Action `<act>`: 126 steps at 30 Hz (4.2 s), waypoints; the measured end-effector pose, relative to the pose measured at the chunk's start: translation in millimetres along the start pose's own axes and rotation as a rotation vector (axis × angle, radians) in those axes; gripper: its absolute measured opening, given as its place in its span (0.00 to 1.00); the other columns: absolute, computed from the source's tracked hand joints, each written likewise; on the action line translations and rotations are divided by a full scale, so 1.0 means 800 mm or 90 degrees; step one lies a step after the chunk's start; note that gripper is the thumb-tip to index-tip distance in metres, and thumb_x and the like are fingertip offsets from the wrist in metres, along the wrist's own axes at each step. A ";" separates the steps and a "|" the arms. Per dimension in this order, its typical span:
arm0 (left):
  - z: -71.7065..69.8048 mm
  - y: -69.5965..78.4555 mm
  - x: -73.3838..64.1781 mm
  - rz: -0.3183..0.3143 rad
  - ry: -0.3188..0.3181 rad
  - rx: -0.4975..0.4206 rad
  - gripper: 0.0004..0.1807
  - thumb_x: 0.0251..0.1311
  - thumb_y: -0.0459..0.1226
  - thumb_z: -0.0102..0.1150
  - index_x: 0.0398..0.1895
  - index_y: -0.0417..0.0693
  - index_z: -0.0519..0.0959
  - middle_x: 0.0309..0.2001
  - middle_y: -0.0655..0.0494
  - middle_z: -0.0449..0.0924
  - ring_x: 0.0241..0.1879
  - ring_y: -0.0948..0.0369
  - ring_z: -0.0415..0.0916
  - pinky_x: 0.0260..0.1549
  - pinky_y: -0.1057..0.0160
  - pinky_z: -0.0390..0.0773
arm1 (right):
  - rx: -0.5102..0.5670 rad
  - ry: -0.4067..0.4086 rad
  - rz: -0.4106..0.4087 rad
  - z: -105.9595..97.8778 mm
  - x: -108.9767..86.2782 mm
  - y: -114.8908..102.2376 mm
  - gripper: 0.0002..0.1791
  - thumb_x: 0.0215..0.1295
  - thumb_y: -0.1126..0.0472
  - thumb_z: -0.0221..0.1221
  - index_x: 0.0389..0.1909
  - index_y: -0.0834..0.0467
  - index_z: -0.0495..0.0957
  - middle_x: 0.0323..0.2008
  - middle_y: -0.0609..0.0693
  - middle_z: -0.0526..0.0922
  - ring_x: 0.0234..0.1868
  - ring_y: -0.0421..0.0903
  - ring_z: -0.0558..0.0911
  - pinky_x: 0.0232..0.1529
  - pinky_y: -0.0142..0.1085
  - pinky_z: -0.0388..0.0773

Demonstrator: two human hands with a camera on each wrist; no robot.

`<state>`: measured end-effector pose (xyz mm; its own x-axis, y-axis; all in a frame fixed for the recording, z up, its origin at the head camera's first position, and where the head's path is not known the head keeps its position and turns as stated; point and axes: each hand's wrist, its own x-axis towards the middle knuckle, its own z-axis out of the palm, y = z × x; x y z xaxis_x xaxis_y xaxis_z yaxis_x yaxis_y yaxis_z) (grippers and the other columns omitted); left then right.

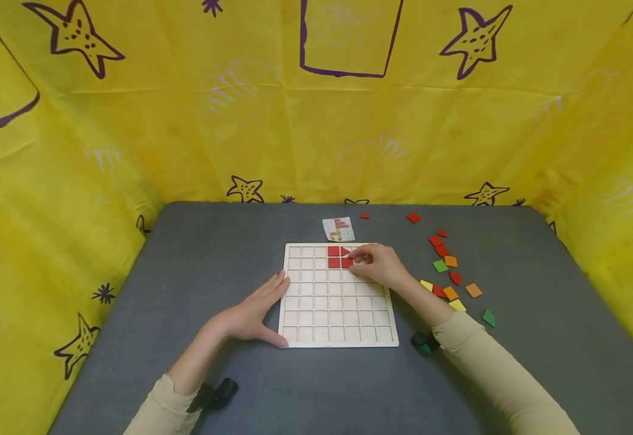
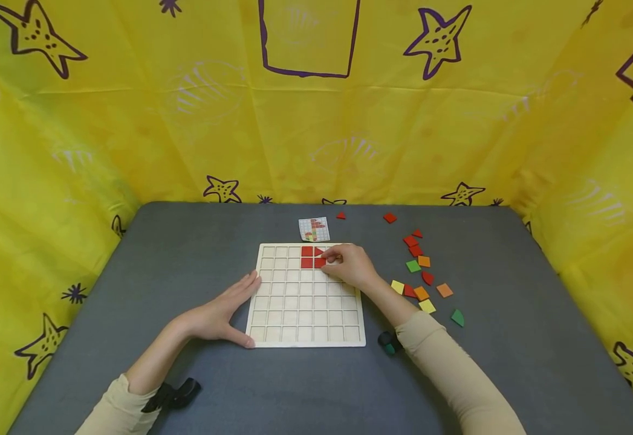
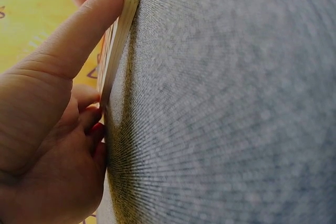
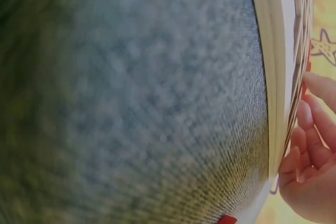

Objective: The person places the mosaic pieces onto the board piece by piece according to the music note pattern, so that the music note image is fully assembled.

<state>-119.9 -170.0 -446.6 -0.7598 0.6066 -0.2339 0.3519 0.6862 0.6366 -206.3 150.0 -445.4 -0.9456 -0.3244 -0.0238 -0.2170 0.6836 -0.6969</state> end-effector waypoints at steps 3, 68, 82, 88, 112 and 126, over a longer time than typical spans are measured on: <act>0.000 0.001 0.000 -0.002 0.000 -0.003 0.69 0.40 0.57 0.77 0.77 0.40 0.42 0.78 0.44 0.33 0.76 0.48 0.30 0.68 0.41 0.44 | 0.005 0.001 0.006 0.001 0.000 0.001 0.13 0.56 0.58 0.70 0.43 0.55 0.85 0.32 0.46 0.80 0.33 0.46 0.72 0.34 0.38 0.68; 0.002 -0.002 -0.002 0.016 0.006 -0.014 0.68 0.41 0.56 0.77 0.77 0.38 0.44 0.78 0.43 0.34 0.76 0.47 0.32 0.67 0.40 0.45 | -0.046 0.071 0.054 -0.052 0.110 0.065 0.17 0.64 0.55 0.64 0.49 0.60 0.82 0.35 0.55 0.80 0.40 0.52 0.75 0.46 0.44 0.69; 0.001 0.002 -0.001 0.008 0.003 -0.015 0.68 0.41 0.55 0.77 0.77 0.37 0.43 0.78 0.42 0.34 0.76 0.46 0.32 0.68 0.41 0.45 | 0.148 0.005 0.033 -0.055 0.032 0.047 0.18 0.63 0.52 0.66 0.51 0.57 0.83 0.39 0.52 0.84 0.40 0.49 0.78 0.39 0.37 0.74; 0.000 0.000 -0.002 0.002 0.002 -0.009 0.69 0.41 0.56 0.76 0.77 0.38 0.42 0.78 0.42 0.34 0.76 0.46 0.31 0.68 0.41 0.44 | 0.075 -0.055 -0.020 -0.041 0.009 0.035 0.13 0.62 0.55 0.67 0.46 0.54 0.84 0.33 0.46 0.83 0.33 0.46 0.77 0.33 0.34 0.73; 0.000 0.002 -0.001 0.004 0.002 -0.012 0.69 0.41 0.57 0.76 0.77 0.38 0.43 0.78 0.42 0.35 0.76 0.46 0.31 0.68 0.40 0.44 | -0.011 -0.030 -0.109 -0.022 -0.002 0.029 0.09 0.60 0.60 0.68 0.41 0.56 0.86 0.30 0.45 0.78 0.32 0.45 0.72 0.35 0.38 0.68; 0.001 0.002 0.001 -0.004 0.003 -0.008 0.69 0.40 0.57 0.77 0.77 0.40 0.43 0.78 0.45 0.34 0.76 0.48 0.31 0.68 0.42 0.45 | 0.081 0.087 0.044 -0.065 -0.034 0.069 0.18 0.61 0.50 0.67 0.49 0.55 0.83 0.37 0.50 0.80 0.33 0.48 0.73 0.30 0.35 0.68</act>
<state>-119.6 -168.0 -446.4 -0.7643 0.6007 -0.2344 0.3408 0.6849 0.6440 -205.5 230.5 -446.1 -0.9832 -0.1820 0.0166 -0.1261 0.6103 -0.7821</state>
